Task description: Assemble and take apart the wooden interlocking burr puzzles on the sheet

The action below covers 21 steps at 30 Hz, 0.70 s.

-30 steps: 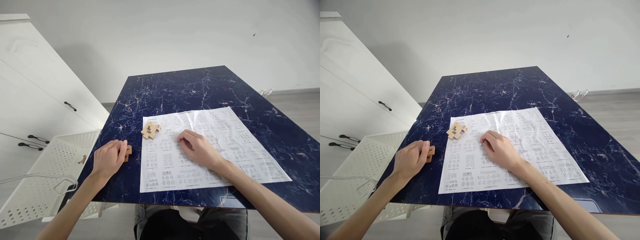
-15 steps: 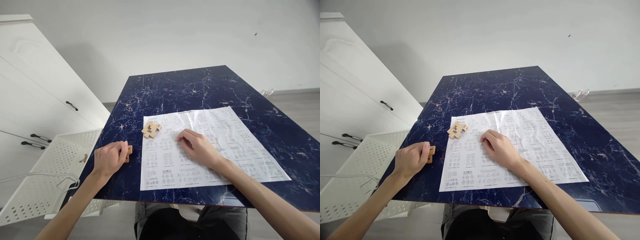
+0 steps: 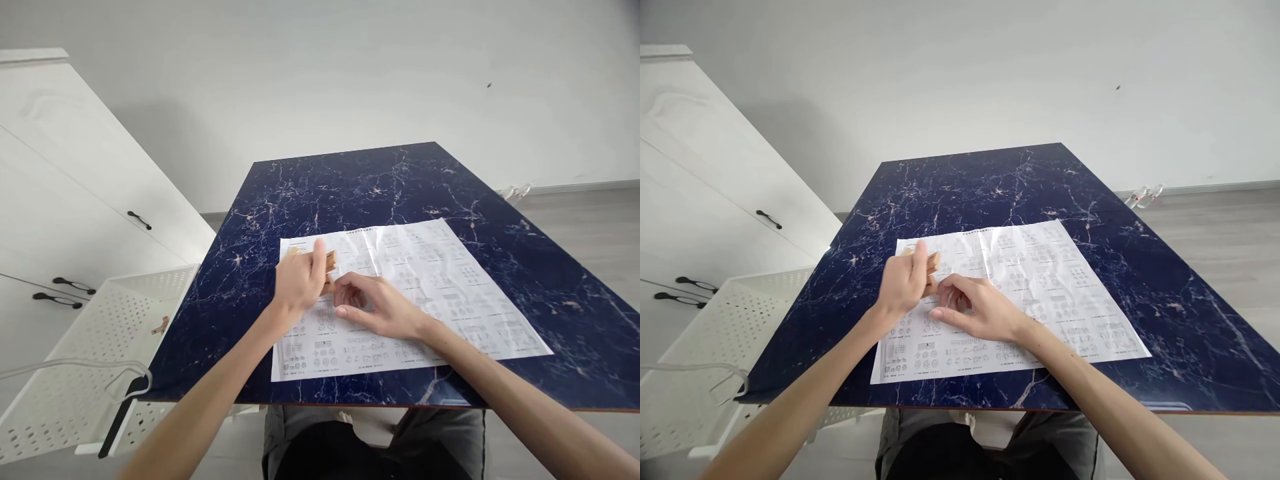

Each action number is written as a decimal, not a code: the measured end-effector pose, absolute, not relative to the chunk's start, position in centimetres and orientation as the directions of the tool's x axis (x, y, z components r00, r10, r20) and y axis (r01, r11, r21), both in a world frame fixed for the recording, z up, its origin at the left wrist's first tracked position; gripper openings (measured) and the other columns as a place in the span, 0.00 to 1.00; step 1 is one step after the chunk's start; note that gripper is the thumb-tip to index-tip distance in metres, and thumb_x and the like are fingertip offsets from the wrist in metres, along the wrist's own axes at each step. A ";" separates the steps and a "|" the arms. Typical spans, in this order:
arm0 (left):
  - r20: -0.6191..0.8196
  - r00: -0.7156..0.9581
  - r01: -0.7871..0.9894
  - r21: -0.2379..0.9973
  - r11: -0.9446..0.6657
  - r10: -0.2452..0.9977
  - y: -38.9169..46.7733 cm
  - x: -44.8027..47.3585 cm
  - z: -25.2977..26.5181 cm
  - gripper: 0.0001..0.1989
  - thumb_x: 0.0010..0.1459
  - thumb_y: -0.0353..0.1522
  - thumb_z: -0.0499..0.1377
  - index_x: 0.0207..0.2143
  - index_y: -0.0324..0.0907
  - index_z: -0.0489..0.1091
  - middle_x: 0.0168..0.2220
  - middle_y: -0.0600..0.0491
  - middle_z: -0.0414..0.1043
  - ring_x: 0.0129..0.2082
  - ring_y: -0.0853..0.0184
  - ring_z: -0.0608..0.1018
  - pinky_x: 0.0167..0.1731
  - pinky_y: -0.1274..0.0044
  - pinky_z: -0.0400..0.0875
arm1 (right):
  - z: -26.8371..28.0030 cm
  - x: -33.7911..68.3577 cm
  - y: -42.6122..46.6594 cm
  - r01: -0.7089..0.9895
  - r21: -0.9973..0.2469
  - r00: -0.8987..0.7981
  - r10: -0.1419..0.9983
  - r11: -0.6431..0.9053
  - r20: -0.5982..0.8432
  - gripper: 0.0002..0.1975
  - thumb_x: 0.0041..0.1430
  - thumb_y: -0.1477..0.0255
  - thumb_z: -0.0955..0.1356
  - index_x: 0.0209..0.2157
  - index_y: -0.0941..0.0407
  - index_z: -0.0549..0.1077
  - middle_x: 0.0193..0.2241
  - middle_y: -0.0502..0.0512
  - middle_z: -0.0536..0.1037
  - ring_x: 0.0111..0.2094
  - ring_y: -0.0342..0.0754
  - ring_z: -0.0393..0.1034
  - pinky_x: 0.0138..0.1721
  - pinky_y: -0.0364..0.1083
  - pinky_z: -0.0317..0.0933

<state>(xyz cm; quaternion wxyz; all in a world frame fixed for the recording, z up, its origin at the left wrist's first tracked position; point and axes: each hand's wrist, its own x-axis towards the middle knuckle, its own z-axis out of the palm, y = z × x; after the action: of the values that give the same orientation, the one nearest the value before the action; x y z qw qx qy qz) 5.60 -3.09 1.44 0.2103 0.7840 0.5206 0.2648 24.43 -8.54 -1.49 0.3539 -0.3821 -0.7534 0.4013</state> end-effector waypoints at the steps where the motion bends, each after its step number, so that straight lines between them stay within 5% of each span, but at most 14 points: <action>1: 0.176 0.321 0.686 0.635 -0.357 0.931 -2.7 6.9 1.4 0.39 0.78 0.52 0.35 0.14 0.45 0.53 0.15 0.52 0.65 0.19 0.67 0.70 0.28 0.71 0.61 | -1.5 24.5 -8.5 0.293 -0.886 -0.437 0.875 0.358 0.209 0.13 0.71 0.58 0.71 0.40 0.54 0.73 0.34 0.54 0.81 0.32 0.49 0.72 0.35 0.49 0.66; 5: 0.049 0.326 0.622 0.740 -0.254 0.944 -1.3 9.6 1.2 0.41 0.74 0.60 0.37 0.14 0.46 0.52 0.15 0.51 0.65 0.18 0.66 0.69 0.25 0.70 0.58 | -1.5 25.0 -8.0 0.233 -0.939 -0.348 0.923 0.253 0.163 0.17 0.74 0.59 0.66 0.32 0.54 0.71 0.27 0.52 0.78 0.27 0.47 0.71 0.33 0.48 0.65; 10: -0.235 0.394 0.435 0.899 0.045 0.888 -0.4 9.0 1.0 0.39 0.69 0.64 0.45 0.20 0.45 0.65 0.20 0.51 0.72 0.22 0.63 0.74 0.25 0.71 0.61 | -1.0 25.5 -7.3 0.101 -0.979 -0.295 0.945 0.174 0.138 0.17 0.72 0.63 0.66 0.28 0.53 0.70 0.24 0.49 0.77 0.26 0.47 0.70 0.32 0.48 0.65; 21: -0.269 0.529 0.161 0.963 0.216 0.805 -0.2 7.2 0.3 0.28 0.70 0.56 0.57 0.47 0.42 0.77 0.37 0.46 0.81 0.33 0.62 0.80 0.30 0.74 0.72 | -1.3 26.0 -6.4 0.006 -0.995 -0.189 0.977 0.103 0.100 0.16 0.69 0.62 0.65 0.27 0.52 0.70 0.23 0.51 0.75 0.25 0.48 0.67 0.31 0.49 0.64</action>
<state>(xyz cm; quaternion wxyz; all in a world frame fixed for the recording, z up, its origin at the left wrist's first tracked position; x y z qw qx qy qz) 7.20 -0.17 0.30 0.6575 0.5763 0.4192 0.2447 25.95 -6.42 -1.32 0.4715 -0.4280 -0.5738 0.5150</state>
